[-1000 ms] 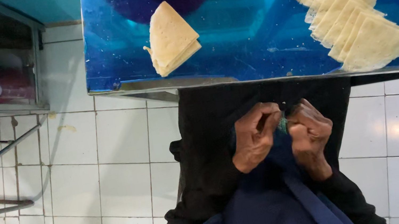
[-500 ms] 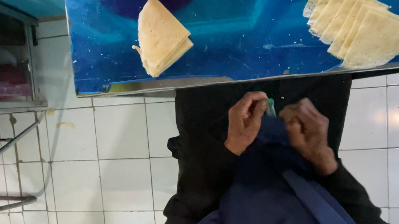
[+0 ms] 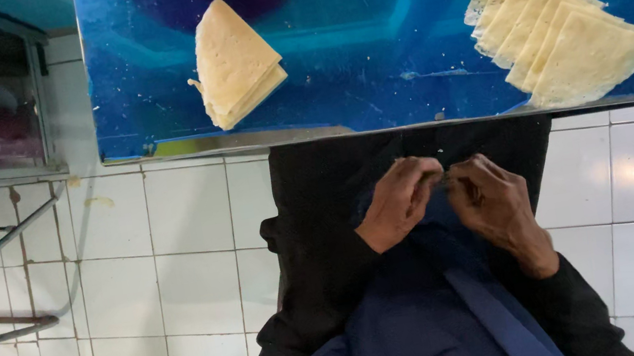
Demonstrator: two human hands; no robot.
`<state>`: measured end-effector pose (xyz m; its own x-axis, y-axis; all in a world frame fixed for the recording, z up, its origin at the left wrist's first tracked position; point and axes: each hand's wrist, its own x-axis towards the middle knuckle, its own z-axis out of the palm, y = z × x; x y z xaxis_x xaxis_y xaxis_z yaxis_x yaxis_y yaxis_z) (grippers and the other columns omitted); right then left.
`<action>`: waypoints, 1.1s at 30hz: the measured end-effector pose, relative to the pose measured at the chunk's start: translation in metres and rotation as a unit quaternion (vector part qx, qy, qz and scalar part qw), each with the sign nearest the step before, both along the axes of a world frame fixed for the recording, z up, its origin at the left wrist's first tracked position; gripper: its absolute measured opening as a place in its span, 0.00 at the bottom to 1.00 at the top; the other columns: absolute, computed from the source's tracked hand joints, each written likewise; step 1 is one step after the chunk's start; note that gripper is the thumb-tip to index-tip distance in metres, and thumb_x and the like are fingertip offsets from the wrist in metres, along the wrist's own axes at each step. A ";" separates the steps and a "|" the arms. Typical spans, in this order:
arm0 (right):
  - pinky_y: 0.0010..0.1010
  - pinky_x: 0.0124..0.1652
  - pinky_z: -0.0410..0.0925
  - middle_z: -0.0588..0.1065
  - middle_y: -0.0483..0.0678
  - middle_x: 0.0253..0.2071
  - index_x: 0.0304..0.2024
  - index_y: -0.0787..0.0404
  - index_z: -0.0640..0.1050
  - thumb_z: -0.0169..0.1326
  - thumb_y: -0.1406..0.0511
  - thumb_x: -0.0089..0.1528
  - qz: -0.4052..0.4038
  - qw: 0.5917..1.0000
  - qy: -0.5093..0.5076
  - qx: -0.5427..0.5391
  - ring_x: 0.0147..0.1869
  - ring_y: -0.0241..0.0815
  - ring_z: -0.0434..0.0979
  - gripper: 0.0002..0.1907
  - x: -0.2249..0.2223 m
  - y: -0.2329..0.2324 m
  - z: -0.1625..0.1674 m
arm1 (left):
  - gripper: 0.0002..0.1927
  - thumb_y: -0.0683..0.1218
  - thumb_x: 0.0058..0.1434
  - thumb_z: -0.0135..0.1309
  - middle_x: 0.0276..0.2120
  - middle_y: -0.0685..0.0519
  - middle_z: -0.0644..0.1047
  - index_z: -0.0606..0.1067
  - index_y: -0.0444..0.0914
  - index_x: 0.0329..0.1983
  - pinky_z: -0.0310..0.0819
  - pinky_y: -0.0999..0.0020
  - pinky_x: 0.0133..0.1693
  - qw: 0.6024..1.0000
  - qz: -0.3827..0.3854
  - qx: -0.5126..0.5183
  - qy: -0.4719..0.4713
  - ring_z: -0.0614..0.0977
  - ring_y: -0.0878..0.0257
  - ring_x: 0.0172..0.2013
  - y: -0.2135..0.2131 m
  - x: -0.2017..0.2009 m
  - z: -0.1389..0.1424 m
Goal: The person sits at a blue table and folds thin round crepe sheets into triangular pieces one at a time, stacking the folded pieces in a long overlapping row on the table. They briefly handle a knife, open a small packet, scoop filling from a blue bowl, and press the finished stack flat with both hands.
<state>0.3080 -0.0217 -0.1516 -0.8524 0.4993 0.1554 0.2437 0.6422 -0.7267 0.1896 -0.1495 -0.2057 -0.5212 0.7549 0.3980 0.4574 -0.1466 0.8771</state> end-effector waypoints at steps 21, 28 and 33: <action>0.37 0.26 0.63 0.67 0.54 0.23 0.26 0.66 0.70 0.50 0.73 0.54 0.026 0.998 -0.017 -0.062 0.22 0.50 0.69 0.03 0.003 0.002 -0.034 | 0.06 0.39 0.69 0.55 0.42 0.52 0.81 0.78 0.40 0.48 0.78 0.62 0.41 0.996 0.069 -0.054 0.017 0.83 0.55 0.40 0.002 0.014 -0.007; 0.36 0.27 0.64 0.67 0.54 0.23 0.25 0.66 0.72 0.54 0.72 0.53 0.043 0.996 0.068 -0.034 0.24 0.50 0.71 0.04 0.014 -0.030 -0.045 | 0.08 0.41 0.71 0.54 0.43 0.51 0.82 0.80 0.37 0.50 0.79 0.68 0.40 0.983 0.129 -0.046 -0.121 0.83 0.66 0.40 -0.003 -0.005 -0.015; 0.35 0.28 0.67 0.71 0.50 0.25 0.29 0.65 0.76 0.57 0.72 0.55 0.074 0.991 0.016 -0.113 0.26 0.49 0.75 0.02 0.022 -0.033 -0.036 | 0.10 0.42 0.76 0.52 0.44 0.54 0.80 0.78 0.35 0.56 0.72 0.74 0.38 0.921 0.008 0.033 -0.387 0.76 0.73 0.38 -0.003 -0.012 -0.029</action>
<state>0.3295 -0.0542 -0.1877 -0.9155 0.3936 0.0834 0.1322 0.4901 -0.8616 0.1778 -0.1527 -0.2346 -0.6785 0.7327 -0.0528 -0.2996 -0.2104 0.9306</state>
